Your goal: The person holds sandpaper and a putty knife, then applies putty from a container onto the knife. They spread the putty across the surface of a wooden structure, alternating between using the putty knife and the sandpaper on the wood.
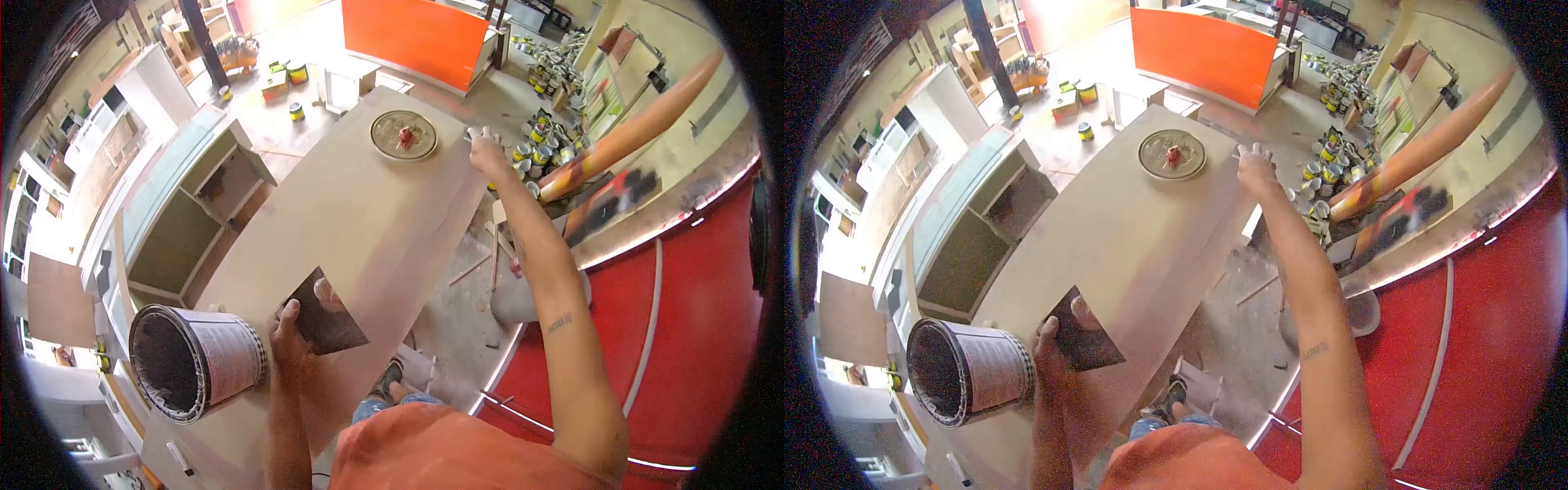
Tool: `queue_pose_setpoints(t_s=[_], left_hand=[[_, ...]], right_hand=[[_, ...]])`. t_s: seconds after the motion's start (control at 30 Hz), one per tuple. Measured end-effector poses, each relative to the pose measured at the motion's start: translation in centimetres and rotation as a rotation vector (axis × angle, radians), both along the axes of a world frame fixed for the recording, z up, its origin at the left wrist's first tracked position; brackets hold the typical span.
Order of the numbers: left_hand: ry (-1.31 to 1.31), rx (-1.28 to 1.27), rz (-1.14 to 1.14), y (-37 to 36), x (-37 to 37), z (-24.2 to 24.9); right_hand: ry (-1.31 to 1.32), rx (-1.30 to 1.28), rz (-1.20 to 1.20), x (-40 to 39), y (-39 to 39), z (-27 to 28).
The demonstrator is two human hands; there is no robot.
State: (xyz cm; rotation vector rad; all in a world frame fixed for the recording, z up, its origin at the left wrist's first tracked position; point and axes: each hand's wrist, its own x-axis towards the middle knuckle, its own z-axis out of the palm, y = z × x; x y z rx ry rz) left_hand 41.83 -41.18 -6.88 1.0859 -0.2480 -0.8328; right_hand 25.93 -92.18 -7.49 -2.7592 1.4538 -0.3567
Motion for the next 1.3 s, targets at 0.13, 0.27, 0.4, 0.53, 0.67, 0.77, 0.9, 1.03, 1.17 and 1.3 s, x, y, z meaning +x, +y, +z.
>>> queue_pose_setpoints(t_s=[0.13,0.27,0.4,0.53,0.67,0.77,0.9,1.03,1.17,1.3], left_hand=[[0.099,-0.006,0.095,-0.7,-0.6,1.9],[0.098,0.003,0.026,-0.5,-0.6,1.8],[0.177,-0.014,0.014,-0.6,-0.7,2.9],[0.11,-0.048,-0.041,-0.4,0.0,1.8],[0.091,-0.12,-0.085,-0.4,0.6,0.6],[0.076,-0.164,-0.088,-0.6,0.6,0.6],[0.119,-0.25,-0.145,-0.5,1.0,-0.6],[0.186,-0.233,-0.085,-0.2,-0.9,1.4],[0.19,-0.107,-0.235,0.2,-6.1,4.8],[0.555,-0.254,-0.313,0.0,-13.3,9.1]], right_hand=[[0.0,-0.055,0.015,-0.3,5.9,0.7],[0.081,-0.005,0.087,-1.0,14.2,2.0],[0.003,0.051,0.163,-1.5,21.0,2.1],[0.028,-0.087,0.169,-1.2,26.2,1.5],[0.045,0.012,0.175,-1.3,30.8,3.2],[0.053,0.091,0.22,-1.7,31.9,4.5],[0.077,0.704,0.506,-3.9,30.5,9.8],[-0.623,0.527,0.485,-7.9,34.0,11.8],[-0.987,0.409,0.537,-9.5,40.6,12.4],[-1.317,0.416,0.744,-11.3,44.5,9.8]])
